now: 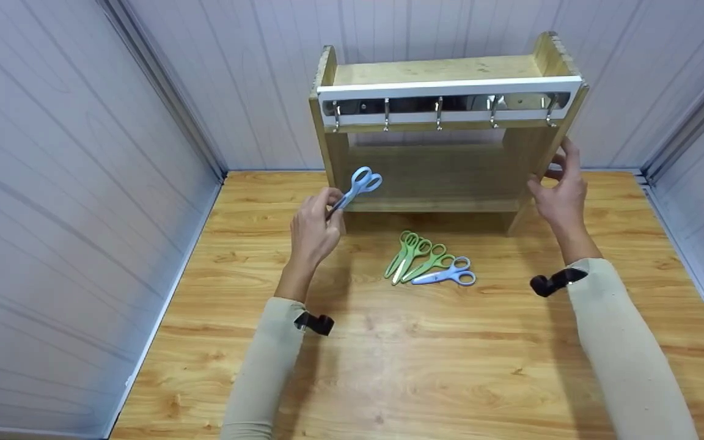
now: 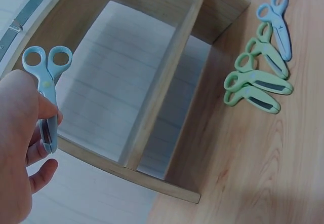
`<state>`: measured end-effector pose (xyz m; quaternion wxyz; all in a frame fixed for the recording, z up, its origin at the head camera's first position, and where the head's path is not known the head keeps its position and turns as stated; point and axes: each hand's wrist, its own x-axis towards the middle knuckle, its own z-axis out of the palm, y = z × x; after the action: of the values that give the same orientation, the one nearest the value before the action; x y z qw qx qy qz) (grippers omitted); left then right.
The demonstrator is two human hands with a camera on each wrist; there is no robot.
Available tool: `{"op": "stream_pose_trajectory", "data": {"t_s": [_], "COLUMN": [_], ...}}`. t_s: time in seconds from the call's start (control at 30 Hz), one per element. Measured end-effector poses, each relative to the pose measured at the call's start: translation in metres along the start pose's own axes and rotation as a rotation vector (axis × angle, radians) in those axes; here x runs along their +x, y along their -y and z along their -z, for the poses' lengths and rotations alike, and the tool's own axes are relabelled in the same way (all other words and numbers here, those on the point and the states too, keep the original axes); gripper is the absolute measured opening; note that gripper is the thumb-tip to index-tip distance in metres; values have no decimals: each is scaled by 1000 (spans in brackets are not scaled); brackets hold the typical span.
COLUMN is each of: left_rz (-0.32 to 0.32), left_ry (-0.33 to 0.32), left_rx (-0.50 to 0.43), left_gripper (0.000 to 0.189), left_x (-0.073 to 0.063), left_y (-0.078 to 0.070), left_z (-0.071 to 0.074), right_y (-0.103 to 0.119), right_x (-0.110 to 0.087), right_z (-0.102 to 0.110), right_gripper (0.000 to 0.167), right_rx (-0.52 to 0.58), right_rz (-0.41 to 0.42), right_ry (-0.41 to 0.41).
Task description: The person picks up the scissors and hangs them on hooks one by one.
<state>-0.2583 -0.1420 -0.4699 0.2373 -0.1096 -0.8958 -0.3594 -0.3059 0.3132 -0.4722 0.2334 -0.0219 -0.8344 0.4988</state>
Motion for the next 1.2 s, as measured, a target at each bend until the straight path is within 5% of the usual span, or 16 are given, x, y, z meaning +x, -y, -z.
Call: {"op": "stream_pose_trajectory", "data": {"t_s": [1.2], "left_rz": [-58], "left_ry": [-115], "left_rx": [-88], "left_gripper": [18], "left_x": [27], "left_y": [-8], "left_z": [25], "right_y": [1], "right_x": [0], "right_z": [-1], "right_gripper": [88], "right_rx": [-27], "right_rz": [-20], "right_ry": [16]}}
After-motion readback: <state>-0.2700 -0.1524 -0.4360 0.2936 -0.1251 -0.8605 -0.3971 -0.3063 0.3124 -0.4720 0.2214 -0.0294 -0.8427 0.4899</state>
